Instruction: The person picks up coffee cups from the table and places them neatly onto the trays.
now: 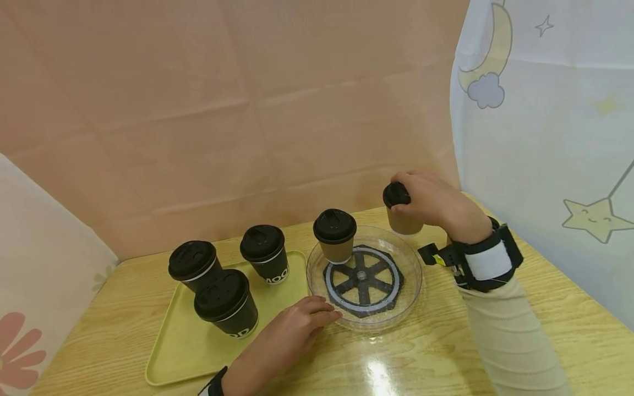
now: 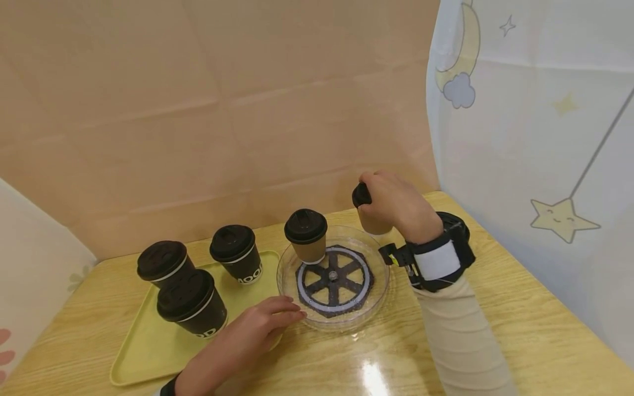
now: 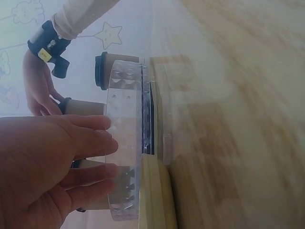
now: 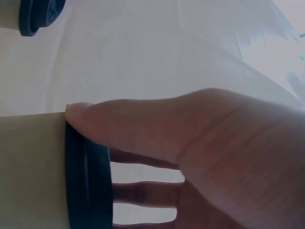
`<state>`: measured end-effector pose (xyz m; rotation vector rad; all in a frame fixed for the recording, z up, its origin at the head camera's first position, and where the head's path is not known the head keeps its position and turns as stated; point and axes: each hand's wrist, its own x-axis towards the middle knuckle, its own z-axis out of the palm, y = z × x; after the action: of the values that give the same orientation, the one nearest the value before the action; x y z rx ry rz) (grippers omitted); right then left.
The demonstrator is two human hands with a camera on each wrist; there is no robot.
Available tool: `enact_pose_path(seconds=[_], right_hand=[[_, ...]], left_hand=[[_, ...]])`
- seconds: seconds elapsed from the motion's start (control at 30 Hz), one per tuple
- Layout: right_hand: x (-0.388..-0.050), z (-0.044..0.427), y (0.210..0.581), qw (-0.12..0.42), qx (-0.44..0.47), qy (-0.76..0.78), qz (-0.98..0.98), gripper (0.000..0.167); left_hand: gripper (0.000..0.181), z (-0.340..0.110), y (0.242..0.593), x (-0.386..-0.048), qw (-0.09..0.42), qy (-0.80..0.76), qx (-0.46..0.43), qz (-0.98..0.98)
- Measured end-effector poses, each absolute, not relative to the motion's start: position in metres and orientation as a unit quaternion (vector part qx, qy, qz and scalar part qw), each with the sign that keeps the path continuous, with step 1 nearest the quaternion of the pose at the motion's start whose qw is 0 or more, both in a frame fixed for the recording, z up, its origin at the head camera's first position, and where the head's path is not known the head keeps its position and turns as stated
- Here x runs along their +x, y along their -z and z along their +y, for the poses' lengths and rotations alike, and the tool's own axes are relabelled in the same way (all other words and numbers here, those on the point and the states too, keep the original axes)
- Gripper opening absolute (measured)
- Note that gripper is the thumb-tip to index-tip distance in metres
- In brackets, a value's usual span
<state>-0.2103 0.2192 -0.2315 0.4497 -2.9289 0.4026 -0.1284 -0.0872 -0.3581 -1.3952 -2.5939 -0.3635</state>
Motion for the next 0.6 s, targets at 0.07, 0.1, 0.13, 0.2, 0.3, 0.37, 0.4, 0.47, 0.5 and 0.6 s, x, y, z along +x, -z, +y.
enact_pose_path(seconds=[0.07, 0.1, 0.13, 0.2, 0.3, 0.37, 0.4, 0.47, 0.5, 0.6], right_hand=[[-0.208, 0.218, 0.23, 0.077, 0.153, -0.137, -0.976, 0.048], [-0.207, 0.218, 0.229, 0.077, 0.155, -0.137, -0.975, 0.047], [-0.206, 0.217, 0.229, 0.076, 0.157, -0.138, -0.975, 0.046], [-0.203, 0.216, 0.227, 0.073, 0.16, -0.14, -0.974, 0.044], [-0.2, 0.213, 0.225, 0.068, 0.167, -0.137, -0.974, 0.042], [-0.197, 0.211, 0.223, 0.065, 0.171, -0.136, -0.974, 0.041], [-0.196, 0.21, 0.222, 0.062, 0.173, -0.136, -0.973, 0.041], [-0.193, 0.207, 0.221, 0.057, 0.177, -0.138, -0.973, 0.04], [-0.192, 0.205, 0.22, 0.055, 0.179, -0.138, -0.973, 0.039], [-0.19, 0.201, 0.22, 0.052, 0.189, -0.137, -0.971, 0.036]], left_hand=[[0.033, -0.087, 0.358, -0.128, 0.086, 0.122, -0.467, -0.872], [0.033, -0.087, 0.358, -0.128, 0.085, 0.121, -0.466, -0.872], [0.033, -0.087, 0.358, -0.128, 0.084, 0.121, -0.465, -0.873], [0.033, -0.087, 0.357, -0.128, 0.082, 0.12, -0.464, -0.874], [0.033, -0.086, 0.357, -0.128, 0.078, 0.119, -0.463, -0.875], [0.033, -0.086, 0.356, -0.128, 0.075, 0.12, -0.463, -0.875], [0.033, -0.086, 0.356, -0.128, 0.072, 0.12, -0.462, -0.876], [0.034, -0.086, 0.356, -0.128, 0.07, 0.121, -0.462, -0.876], [0.034, -0.086, 0.356, -0.128, 0.07, 0.121, -0.463, -0.875], [0.034, -0.086, 0.356, -0.129, 0.073, 0.122, -0.464, -0.874]])
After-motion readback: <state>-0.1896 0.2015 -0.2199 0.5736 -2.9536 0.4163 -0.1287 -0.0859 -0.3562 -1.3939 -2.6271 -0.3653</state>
